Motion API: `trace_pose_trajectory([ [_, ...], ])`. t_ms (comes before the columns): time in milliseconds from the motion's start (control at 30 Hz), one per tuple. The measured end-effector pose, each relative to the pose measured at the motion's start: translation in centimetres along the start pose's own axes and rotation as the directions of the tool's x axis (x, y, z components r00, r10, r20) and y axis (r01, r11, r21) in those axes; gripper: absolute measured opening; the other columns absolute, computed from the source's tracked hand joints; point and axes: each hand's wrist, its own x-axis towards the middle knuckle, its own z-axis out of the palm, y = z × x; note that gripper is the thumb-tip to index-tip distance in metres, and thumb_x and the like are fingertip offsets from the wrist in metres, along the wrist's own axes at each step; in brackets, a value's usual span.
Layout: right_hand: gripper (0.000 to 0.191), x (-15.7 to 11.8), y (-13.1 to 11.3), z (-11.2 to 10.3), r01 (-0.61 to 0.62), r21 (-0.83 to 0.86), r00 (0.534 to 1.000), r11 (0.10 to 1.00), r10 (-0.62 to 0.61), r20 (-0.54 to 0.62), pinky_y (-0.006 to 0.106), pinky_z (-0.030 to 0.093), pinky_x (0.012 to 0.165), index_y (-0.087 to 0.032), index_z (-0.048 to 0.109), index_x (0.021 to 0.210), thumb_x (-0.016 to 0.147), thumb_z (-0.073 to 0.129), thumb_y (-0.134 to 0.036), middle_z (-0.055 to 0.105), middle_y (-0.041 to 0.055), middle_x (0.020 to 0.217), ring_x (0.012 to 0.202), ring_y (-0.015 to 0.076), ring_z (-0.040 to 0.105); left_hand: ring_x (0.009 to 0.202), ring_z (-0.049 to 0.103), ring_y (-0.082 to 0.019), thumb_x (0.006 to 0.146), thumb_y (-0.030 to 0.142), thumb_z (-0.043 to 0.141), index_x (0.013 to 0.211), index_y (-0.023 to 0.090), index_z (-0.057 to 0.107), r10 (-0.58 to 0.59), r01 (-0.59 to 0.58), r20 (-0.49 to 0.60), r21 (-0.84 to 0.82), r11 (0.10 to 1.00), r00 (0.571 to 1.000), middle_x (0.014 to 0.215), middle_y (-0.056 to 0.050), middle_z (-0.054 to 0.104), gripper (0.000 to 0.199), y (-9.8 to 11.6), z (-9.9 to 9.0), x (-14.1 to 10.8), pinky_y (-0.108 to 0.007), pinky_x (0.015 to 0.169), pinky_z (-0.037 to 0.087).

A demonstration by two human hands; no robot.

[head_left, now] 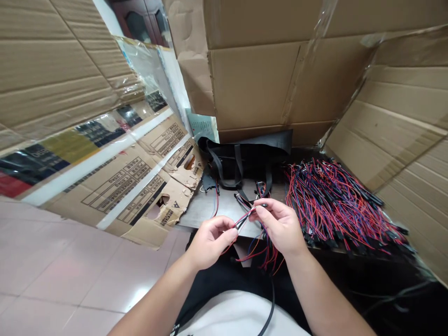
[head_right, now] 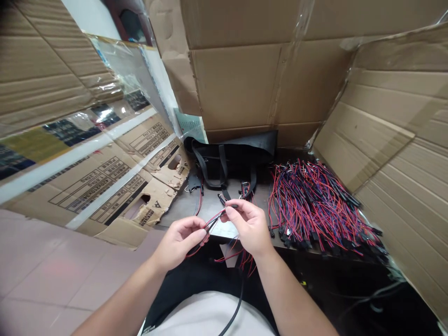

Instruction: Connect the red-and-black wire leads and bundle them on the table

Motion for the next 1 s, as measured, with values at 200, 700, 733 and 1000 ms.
trace_pose_trajectory([
  [200,0.019,-0.8,0.0,1.0,0.019,0.074,0.999,0.997,-0.022,0.046,0.035,0.060,0.081,-0.023,0.069,0.103,0.085,0.068,-0.030,0.071,0.0034,0.092,0.083,0.0176,0.071,0.061,0.053,-0.011,0.085,0.038,0.062,0.074,0.012,0.065,0.145,-0.147,-0.053,-0.032,0.989,0.988,0.073,-0.003,0.057,0.029,0.6,0.5,1.4,-0.025,0.060,0.047],
  [700,0.030,-1.4,-0.8,2.2,-0.074,0.194,0.990,0.978,0.096,-0.106,0.043,0.064,0.075,-0.017,0.067,0.100,0.075,0.078,-0.029,0.074,0.0065,0.086,0.075,0.0220,0.074,0.072,0.060,-0.012,0.085,0.010,0.060,0.085,0.013,0.067,0.594,-0.514,-0.055,0.441,0.736,0.803,0.081,-0.006,0.062,0.008,0.0,0.6,2.4,-0.023,0.066,0.049],
  [733,0.030,-1.4,-0.9,2.1,-0.081,0.187,0.990,0.979,0.101,-0.100,0.043,0.064,0.074,-0.017,0.068,0.100,0.074,0.077,-0.030,0.074,0.0063,0.086,0.074,0.0218,0.074,0.072,0.060,-0.012,0.085,0.010,0.060,0.087,0.013,0.066,0.599,-0.526,-0.046,0.428,0.735,0.800,0.081,-0.006,0.063,0.007,-0.1,0.6,2.4,-0.022,0.065,0.050],
  [1000,0.030,-1.1,-1.0,1.5,-0.127,0.105,0.985,0.986,0.138,-0.101,0.038,0.066,0.066,-0.017,0.068,0.099,0.073,0.078,-0.029,0.071,0.0044,0.086,0.067,0.0204,0.073,0.076,0.059,-0.013,0.089,0.006,0.051,0.094,0.014,0.064,0.666,-0.626,0.121,0.494,0.603,0.737,0.087,-0.009,0.061,0.016,-0.8,0.4,2.2,-0.025,0.067,0.049],
])
